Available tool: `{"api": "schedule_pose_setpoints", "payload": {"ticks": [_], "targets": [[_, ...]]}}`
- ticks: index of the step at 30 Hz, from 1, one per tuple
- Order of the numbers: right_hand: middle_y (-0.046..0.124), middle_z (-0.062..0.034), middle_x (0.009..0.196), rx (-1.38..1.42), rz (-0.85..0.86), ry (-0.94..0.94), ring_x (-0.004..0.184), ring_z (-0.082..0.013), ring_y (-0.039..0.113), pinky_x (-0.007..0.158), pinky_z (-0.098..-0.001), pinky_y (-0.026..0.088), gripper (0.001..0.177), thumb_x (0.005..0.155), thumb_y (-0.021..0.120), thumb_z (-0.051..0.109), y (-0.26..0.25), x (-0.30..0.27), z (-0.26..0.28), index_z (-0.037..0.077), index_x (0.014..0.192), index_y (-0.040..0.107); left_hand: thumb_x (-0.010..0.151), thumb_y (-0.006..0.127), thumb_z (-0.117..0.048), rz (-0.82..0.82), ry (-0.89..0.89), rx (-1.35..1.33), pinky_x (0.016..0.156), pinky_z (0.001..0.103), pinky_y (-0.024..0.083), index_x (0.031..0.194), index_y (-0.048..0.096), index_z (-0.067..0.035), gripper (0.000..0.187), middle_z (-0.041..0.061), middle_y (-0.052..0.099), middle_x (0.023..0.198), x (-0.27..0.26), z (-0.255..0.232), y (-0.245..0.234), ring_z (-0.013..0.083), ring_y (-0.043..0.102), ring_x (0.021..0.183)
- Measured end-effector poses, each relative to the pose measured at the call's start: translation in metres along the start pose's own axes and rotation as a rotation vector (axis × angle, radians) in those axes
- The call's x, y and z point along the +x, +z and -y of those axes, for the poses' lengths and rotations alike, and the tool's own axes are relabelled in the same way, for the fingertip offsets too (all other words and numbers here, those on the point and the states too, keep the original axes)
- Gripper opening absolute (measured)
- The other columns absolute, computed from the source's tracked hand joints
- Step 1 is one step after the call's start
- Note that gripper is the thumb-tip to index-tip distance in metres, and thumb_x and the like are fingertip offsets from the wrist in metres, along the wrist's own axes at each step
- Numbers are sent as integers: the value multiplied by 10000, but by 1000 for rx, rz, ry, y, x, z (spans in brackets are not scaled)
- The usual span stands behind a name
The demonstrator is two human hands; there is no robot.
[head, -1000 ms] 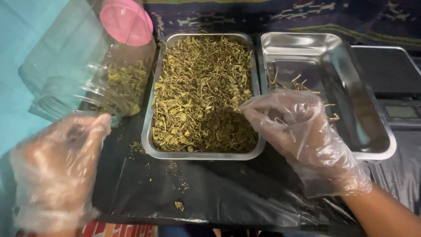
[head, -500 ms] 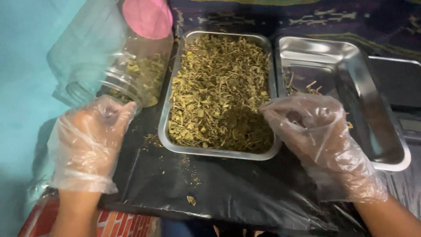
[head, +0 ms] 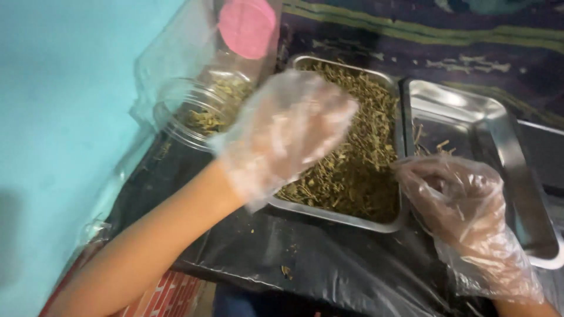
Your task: Sorting dried tea leaves by hand to remove stems and debris
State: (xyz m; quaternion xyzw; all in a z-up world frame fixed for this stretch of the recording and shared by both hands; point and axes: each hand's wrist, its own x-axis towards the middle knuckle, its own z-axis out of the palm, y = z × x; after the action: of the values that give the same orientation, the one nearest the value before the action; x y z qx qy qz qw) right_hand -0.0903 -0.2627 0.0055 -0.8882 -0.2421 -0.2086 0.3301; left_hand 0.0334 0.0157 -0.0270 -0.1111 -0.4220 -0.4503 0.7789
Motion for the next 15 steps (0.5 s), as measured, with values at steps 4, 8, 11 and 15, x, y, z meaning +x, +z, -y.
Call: {"api": "schedule_pose_setpoints", "payload": {"ticks": [4, 8, 11, 15], "targets": [[886, -162, 1075, 93, -40, 128, 913, -205, 877, 767, -282, 714, 90, 1024, 823, 46, 3, -2, 3, -3, 952, 849, 817, 877, 80, 223, 146, 563, 1296, 219, 560, 1654, 705, -165, 889, 1, 768, 1664, 9, 3, -1, 117, 700, 1541], [893, -122, 1051, 9, -41, 202, 890, -189, 865, 745, -272, 681, 91, 1013, 861, 114, 4, -4, 0, 56, 945, 877, 1042, 780, -80, -219, 15, 204, 1205, 355, 659, 1456, 723, -89, 417, 90, 767, 1468, -20, -3, 0, 226, 759, 1363], [899, -102, 1068, -24, -30, 136, 921, -184, 882, 791, -285, 701, 86, 1003, 862, 127, 3, -3, -8, 63, 947, 877, 1211, 717, -204, -545, -86, -77, 1136, 462, 728, 1308, 733, -29, 200, 159, 761, 1321, -29, -5, 3, 312, 799, 1230], [899, -125, 1057, 92, -48, 139, 936, -201, 889, 773, -289, 706, 78, 1005, 827, 86, 6, -3, 1, 42, 956, 869, 1123, 661, -168, -602, 14, 255, 972, 390, 567, 879, 675, -130, 247, 51, 664, 929, -17, 0, 26, 200, 647, 865]]}}
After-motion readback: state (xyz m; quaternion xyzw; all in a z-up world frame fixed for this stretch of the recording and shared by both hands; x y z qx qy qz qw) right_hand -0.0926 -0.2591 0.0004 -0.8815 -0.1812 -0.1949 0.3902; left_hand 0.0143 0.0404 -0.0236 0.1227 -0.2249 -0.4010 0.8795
